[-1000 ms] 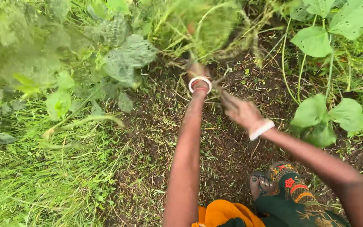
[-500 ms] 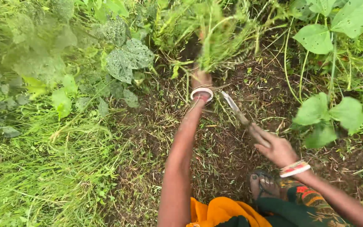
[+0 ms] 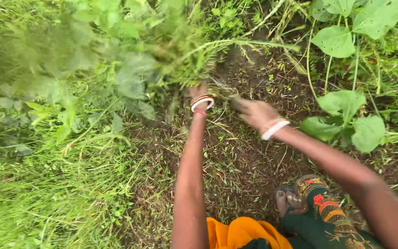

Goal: The recorder is using a sickle to cut and gather bunches of grass in a field.

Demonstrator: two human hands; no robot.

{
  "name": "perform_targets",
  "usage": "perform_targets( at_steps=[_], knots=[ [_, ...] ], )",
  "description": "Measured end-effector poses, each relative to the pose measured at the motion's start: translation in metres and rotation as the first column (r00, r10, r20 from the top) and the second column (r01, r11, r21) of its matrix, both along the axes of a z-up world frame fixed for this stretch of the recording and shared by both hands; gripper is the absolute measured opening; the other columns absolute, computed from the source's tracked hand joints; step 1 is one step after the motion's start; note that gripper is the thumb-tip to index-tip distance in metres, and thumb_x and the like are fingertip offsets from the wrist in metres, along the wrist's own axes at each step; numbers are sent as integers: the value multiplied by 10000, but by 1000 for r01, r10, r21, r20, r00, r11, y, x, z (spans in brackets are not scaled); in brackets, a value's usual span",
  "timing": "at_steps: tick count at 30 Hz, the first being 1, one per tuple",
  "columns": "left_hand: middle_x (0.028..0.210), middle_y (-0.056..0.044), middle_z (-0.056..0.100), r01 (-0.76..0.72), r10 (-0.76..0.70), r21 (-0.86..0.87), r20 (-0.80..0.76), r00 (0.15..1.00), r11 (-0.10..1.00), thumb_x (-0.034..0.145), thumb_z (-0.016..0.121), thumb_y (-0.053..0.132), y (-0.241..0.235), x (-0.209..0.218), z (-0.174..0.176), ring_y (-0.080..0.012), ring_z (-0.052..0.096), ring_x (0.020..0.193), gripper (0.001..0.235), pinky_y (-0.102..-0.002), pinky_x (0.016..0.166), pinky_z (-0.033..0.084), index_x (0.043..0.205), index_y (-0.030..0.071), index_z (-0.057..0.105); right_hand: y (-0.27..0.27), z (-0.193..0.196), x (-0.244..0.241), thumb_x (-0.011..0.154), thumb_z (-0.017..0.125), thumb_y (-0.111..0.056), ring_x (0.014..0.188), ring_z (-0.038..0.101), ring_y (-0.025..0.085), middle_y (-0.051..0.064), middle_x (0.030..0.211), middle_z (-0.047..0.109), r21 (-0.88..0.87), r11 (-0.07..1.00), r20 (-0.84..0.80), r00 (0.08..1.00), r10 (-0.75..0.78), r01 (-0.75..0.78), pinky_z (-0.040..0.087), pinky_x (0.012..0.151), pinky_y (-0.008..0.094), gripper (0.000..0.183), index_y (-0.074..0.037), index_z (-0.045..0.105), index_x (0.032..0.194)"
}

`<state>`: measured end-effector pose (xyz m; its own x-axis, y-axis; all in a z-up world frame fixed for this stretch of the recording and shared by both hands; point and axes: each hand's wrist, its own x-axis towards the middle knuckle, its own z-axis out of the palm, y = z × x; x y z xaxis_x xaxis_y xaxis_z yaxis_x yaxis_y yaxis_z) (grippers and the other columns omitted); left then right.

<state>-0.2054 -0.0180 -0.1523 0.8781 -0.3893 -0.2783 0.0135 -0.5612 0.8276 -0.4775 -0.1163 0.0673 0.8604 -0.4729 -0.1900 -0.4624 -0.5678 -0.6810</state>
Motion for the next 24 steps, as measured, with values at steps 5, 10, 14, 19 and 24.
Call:
perform_targets(
  at_steps=[5,10,14,19,24],
  knots=[
    [1438,-316,475,-59,40,-72,-241,970,996,926,733,386,-40,-54,92,-355,554,1227,863,-454,1080,433,1485,-86,276,30,13,-25,905,640,-215,669,696,344,198,868,683,-27,995,-108,990,91,-94,592,583,453,737,-296,322,1565],
    [1285,-304,689,40,39,250,-304,952,968,811,643,462,-66,-95,197,-452,704,1099,779,-518,959,572,1412,-19,527,60,20,-149,880,679,-299,679,713,280,120,863,705,129,981,-296,938,181,-148,597,618,390,808,-404,281,1575],
    [1208,-206,640,276,-603,-691,-285,745,668,913,686,399,-102,-161,212,-315,663,1074,459,-430,940,580,1205,56,599,46,23,-179,821,743,-314,949,724,329,126,1262,673,194,964,-240,962,-134,183,607,748,425,754,-360,417,1500],
    [856,-98,725,724,-676,-281,261,689,630,808,739,266,-128,-186,214,-224,704,778,302,-364,769,581,1009,44,701,18,16,-153,813,740,-296,1147,660,361,178,1341,638,148,913,-100,924,-369,381,538,940,459,776,-254,449,1531],
    [966,-125,694,500,-491,-47,128,862,865,950,599,330,-38,-93,130,-212,646,811,317,-369,759,558,1142,82,642,23,31,-133,828,747,-270,1134,695,319,141,1356,642,332,882,-102,942,-320,336,530,964,415,758,-267,443,1523]
  ],
)
